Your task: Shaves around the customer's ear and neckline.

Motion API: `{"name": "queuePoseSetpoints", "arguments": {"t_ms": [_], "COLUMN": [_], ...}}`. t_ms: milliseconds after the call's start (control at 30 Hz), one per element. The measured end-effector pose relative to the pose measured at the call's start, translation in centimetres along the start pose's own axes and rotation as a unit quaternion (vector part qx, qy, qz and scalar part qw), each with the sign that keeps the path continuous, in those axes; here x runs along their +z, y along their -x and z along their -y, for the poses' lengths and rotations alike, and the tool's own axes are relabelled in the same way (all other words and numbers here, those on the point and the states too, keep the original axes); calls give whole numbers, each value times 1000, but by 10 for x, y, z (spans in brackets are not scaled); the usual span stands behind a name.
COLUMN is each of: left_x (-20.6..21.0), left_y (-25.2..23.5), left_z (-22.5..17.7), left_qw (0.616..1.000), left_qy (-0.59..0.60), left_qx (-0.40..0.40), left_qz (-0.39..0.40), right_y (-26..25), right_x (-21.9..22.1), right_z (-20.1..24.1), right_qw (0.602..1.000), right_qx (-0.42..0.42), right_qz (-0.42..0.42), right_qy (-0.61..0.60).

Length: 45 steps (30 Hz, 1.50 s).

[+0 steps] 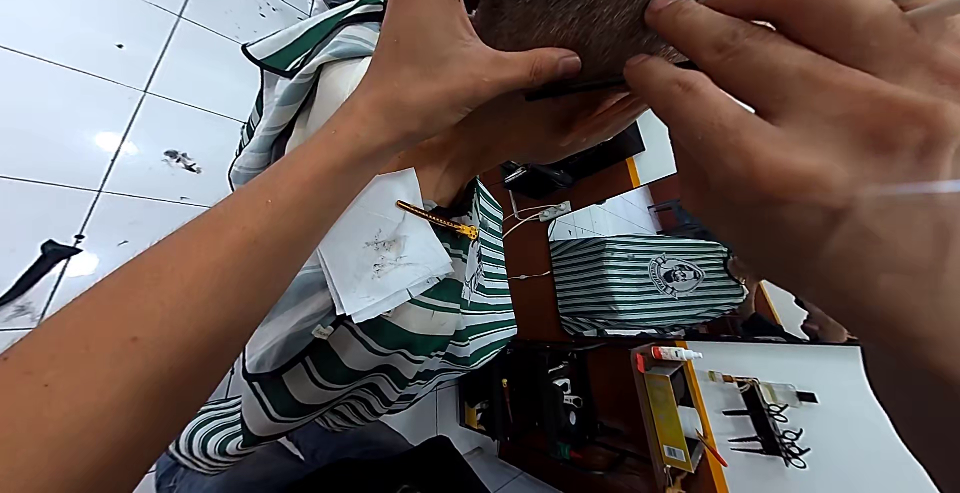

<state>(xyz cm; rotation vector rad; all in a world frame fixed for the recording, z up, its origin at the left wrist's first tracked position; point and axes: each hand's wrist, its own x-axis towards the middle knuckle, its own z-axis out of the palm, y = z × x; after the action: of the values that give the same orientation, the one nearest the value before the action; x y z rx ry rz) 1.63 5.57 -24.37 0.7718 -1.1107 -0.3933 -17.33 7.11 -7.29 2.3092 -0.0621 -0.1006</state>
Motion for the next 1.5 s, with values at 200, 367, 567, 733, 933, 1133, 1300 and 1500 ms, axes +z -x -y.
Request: {"name": "queuePoseSetpoints", "arguments": {"t_ms": [200,367,567,733,933,1133,1300,1500], "left_x": [-1,-1,-1,-1,-1,-9,-10,-6], "left_y": [0,0,0,0,1,-1,0,0], "left_z": [1,1,2,1,-1,2,4,6], "left_qw": [1000,1000,1000,1000,1000,999,999,1000], "left_qy": [-6,-5,-2,-6,-4,-1,-9,2], "left_qx": [4,3,6,2,-11,-17,-16,-6], "left_qz": [1,-1,-2,-4,0,37,34,23], "right_y": [-2,-1,-1,-2,-1,-3,-4,-3], "right_x": [-1,-2,0,-1,-2,-2,-4,-3], "right_z": [2,3,4,6,7,8,9,10], "right_qw": [1000,1000,1000,1000,1000,1000,1000,999], "right_qx": [1,-2,5,9,4,17,12,14], "right_qz": [4,12,8,9,26,13,23,30], "right_qy": [4,3,2,6,3,-4,4,13]}}
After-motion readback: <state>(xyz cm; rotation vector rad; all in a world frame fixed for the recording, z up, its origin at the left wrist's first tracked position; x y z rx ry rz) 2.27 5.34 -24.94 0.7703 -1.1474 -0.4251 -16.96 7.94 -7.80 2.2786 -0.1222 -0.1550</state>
